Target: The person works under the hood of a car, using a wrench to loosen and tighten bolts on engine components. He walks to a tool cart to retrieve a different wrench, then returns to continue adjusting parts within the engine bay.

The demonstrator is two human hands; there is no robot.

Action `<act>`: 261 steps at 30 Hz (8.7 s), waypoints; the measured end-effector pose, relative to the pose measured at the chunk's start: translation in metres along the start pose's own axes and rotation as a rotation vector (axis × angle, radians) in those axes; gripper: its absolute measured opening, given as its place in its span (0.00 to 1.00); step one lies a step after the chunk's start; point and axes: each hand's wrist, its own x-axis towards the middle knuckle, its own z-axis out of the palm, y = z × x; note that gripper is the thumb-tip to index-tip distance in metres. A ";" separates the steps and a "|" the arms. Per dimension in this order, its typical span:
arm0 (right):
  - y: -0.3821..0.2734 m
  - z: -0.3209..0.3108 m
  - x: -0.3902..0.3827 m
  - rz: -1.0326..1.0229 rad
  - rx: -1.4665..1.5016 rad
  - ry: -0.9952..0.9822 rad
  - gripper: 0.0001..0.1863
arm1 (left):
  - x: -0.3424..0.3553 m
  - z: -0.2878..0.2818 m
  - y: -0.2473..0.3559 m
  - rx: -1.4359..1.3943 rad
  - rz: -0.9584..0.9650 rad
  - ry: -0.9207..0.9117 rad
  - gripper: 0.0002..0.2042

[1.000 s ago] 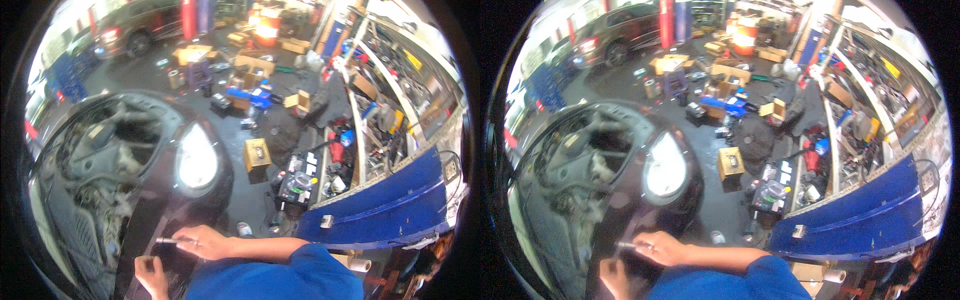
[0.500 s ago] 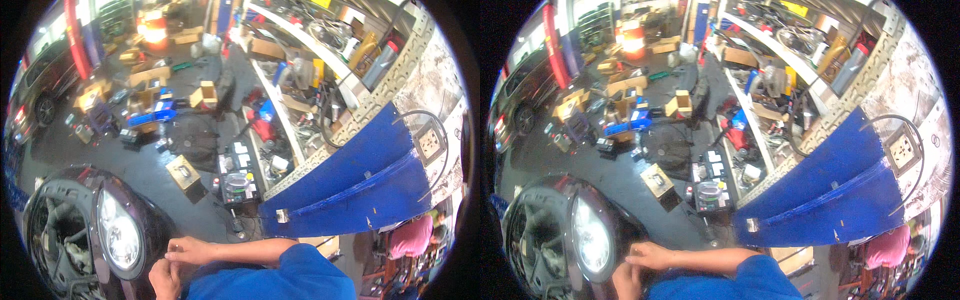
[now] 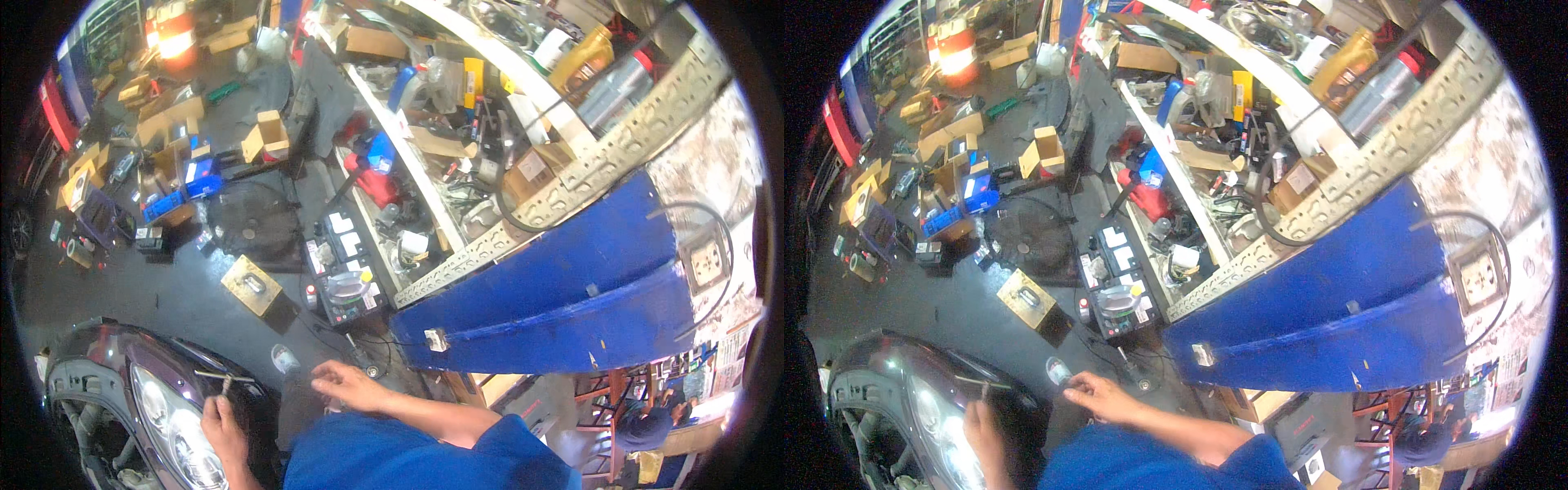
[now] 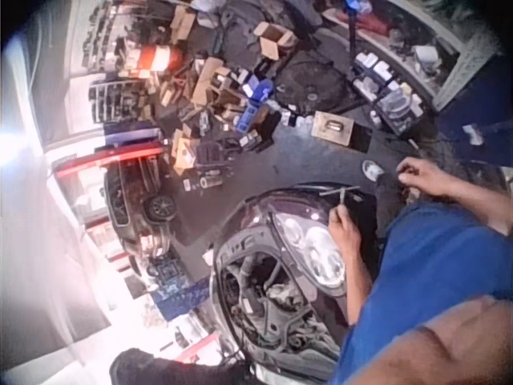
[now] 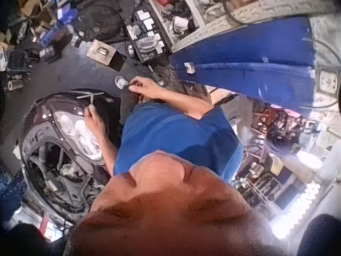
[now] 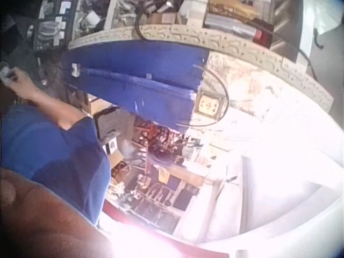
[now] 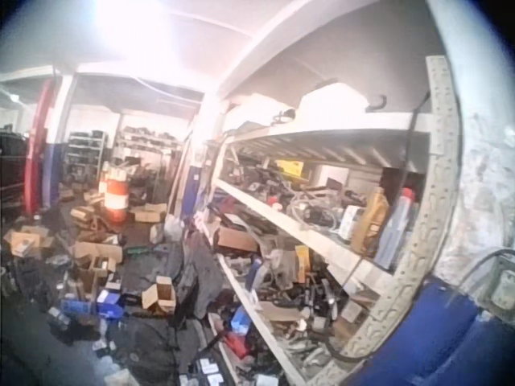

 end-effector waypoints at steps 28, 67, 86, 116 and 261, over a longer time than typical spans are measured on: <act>-0.162 0.004 0.267 -0.147 -0.620 -0.215 0.23 | 0.182 -0.210 -0.244 0.181 -0.786 0.901 0.19; -0.451 0.308 0.727 -0.220 -0.966 -0.452 0.26 | 0.333 -0.254 -0.350 0.625 -1.475 0.835 0.25; -0.598 0.545 0.986 -0.343 -1.014 -0.756 0.29 | 0.660 -0.414 -0.368 0.425 -0.935 1.093 0.17; -0.703 1.169 1.187 -0.497 -1.239 -1.128 0.23 | 0.892 -0.849 -0.627 -0.010 -0.862 1.230 0.10; -1.282 4.465 2.478 0.874 0.172 -1.218 0.33 | 2.142 -3.744 -2.375 -0.147 -1.096 0.948 0.17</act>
